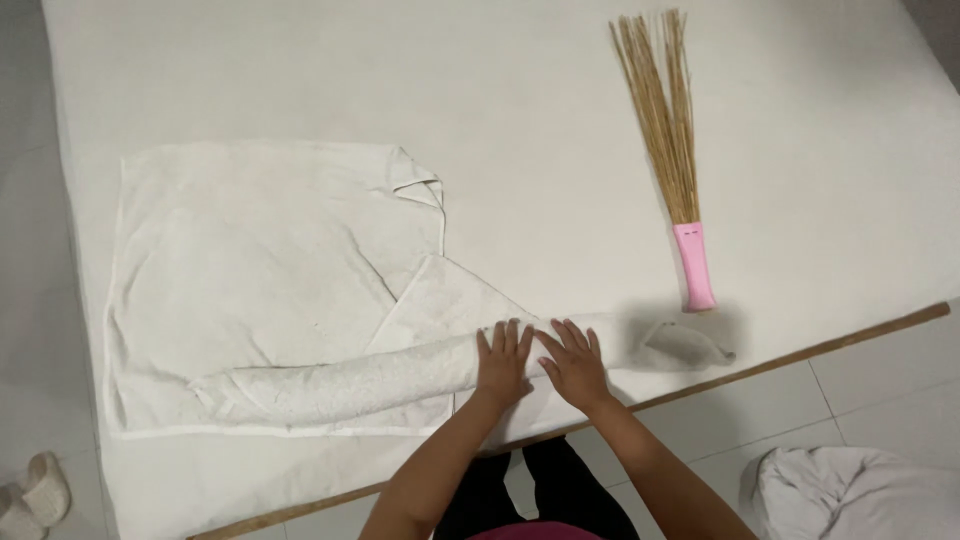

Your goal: The person sweeps a white pillow and the bed surface with a small broom, then places the pillow at the head of the bed. They then unfold a white towel on the bed and roll it into a tight cylinder.

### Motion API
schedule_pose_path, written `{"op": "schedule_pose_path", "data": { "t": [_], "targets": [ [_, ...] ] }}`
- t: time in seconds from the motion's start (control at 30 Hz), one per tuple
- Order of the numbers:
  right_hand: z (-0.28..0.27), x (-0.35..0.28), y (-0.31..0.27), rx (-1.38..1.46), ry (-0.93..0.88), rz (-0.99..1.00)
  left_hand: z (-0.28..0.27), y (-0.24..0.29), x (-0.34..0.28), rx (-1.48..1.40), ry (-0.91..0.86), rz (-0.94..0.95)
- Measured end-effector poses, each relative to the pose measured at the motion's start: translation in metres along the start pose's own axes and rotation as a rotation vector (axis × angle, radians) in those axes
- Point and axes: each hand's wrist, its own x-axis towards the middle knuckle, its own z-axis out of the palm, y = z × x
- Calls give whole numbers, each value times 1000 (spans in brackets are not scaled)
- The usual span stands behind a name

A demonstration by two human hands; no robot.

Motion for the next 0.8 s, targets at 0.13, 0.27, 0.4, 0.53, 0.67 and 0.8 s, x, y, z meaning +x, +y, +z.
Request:
{"op": "schedule_pose_path", "data": {
  "t": [0.13, 0.27, 0.4, 0.53, 0.67, 0.8],
  "targets": [
    [19, -34, 27, 242, 153, 66, -24, 17, 22, -30, -131, -39],
    [36, -77, 67, 1049, 9, 795, -29, 9, 29, 9, -158, 2],
    [24, -80, 108, 1487, 207, 1249, -33, 6, 30, 25, -182, 26],
    [82, -86, 199, 1759, 342, 1115, -27, 6, 26, 37, -150, 41],
    [68, -65, 218, 1904, 528, 1038, -23, 4, 24, 41, -65, 88],
    [41, -57, 208, 1731, 719, 929, -20, 2, 24, 37, -50, 243]
  ]
}}
